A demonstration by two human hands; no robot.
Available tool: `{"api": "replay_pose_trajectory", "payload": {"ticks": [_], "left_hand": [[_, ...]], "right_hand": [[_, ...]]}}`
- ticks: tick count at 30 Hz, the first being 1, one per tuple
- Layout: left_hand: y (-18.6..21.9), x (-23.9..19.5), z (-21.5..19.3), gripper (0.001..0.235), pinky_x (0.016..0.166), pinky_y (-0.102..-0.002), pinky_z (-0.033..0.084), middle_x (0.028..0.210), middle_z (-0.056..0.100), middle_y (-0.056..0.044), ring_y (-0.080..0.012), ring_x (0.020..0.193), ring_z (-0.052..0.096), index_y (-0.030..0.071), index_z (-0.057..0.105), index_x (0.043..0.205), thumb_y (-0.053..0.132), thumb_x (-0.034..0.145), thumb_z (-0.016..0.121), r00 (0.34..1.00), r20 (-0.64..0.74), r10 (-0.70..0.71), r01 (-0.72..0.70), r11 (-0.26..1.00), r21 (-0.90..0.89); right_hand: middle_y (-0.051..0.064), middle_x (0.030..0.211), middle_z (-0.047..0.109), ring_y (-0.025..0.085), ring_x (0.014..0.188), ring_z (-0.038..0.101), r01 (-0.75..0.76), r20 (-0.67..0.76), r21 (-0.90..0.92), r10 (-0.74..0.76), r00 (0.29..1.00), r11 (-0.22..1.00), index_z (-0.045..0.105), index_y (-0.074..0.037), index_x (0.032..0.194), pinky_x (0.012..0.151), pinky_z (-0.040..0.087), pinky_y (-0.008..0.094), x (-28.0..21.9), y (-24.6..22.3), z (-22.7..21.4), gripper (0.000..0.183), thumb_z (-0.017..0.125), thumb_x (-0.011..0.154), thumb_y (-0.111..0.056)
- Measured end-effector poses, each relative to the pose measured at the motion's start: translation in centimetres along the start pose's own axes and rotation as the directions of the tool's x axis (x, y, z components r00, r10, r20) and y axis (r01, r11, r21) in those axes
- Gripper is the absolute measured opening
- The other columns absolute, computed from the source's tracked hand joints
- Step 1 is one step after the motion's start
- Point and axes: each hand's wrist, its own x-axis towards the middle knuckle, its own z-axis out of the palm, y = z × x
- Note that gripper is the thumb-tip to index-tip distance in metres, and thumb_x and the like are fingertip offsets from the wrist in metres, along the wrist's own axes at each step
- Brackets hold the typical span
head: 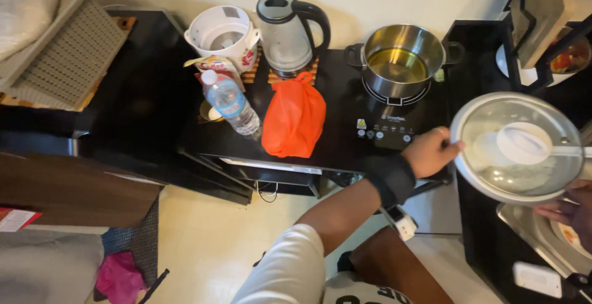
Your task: The person cleans and organizes various kitchen items, including a plastic basket and a pot lid.
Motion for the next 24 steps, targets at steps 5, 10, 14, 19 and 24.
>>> {"api": "replay_pose_trajectory", "payload": {"ticks": [5,10,14,19,24], "left_hand": [[1.6,-5.4,-5.7,0.032,0.067,-0.039,0.055,0.084,0.07,-0.015,-0.0263,0.072,0.07,0.001,0.068,0.099,0.033,0.099,0.067,0.997,-0.056,0.056,-0.058,0.998,-0.021],[2.9,-10.6,-10.3,0.032,0.067,-0.038,0.054,0.08,0.07,-0.016,-0.024,0.071,0.068,-0.001,0.065,0.097,0.031,0.099,0.068,0.995,-0.097,-0.04,0.038,0.999,-0.019],[2.9,-14.2,-13.9,0.029,0.065,-0.036,0.054,0.082,0.071,-0.014,-0.0192,0.071,0.068,0.0,0.065,0.097,0.03,0.097,0.069,0.984,-0.175,0.031,-0.03,0.999,0.01],[3.6,-18.2,-19.5,0.027,0.065,-0.032,0.055,0.083,0.07,-0.011,-0.0166,0.072,0.067,0.0,0.062,0.098,0.026,0.102,0.068,0.975,-0.224,0.003,-0.035,0.989,-0.141],[6.4,-20.2,-28.0,0.026,0.061,-0.03,0.052,0.081,0.064,-0.009,-0.0159,0.069,0.064,0.0,0.061,0.101,0.025,0.101,0.07,0.962,-0.259,-0.09,0.039,0.98,-0.196]], "right_hand": [[0.037,0.125,0.061,0.05,0.105,0.068,0.009,0.082,-0.026,-0.007,0.997,1.0,0.041,0.006,0.116,0.096,0.053,0.066,-7.7,-3.8,11.2,0.018,0.038,0.114,-0.011],[0.028,0.12,0.061,0.041,0.102,0.067,0.009,0.122,-0.056,-0.002,0.993,0.998,0.051,0.004,0.124,0.094,0.055,0.057,-12.9,-7.5,18.6,0.024,0.039,0.112,-0.012],[0.018,0.113,0.065,0.033,0.101,0.068,0.068,0.204,-0.024,-0.061,0.977,0.997,0.056,0.002,0.122,0.093,0.056,0.052,-17.0,-10.4,24.0,0.024,0.043,0.11,-0.012],[0.012,0.113,0.063,0.03,0.1,0.068,0.078,0.169,0.005,-0.078,0.982,0.997,0.056,-0.002,0.115,0.094,0.057,0.051,-18.8,-11.4,29.8,0.014,0.049,0.11,-0.014],[0.011,0.112,0.067,0.027,0.1,0.071,0.057,0.291,0.015,-0.059,0.955,0.998,0.058,-0.005,0.112,0.09,0.058,0.048,-18.3,-13.9,37.1,0.013,0.05,0.107,-0.014]]}}
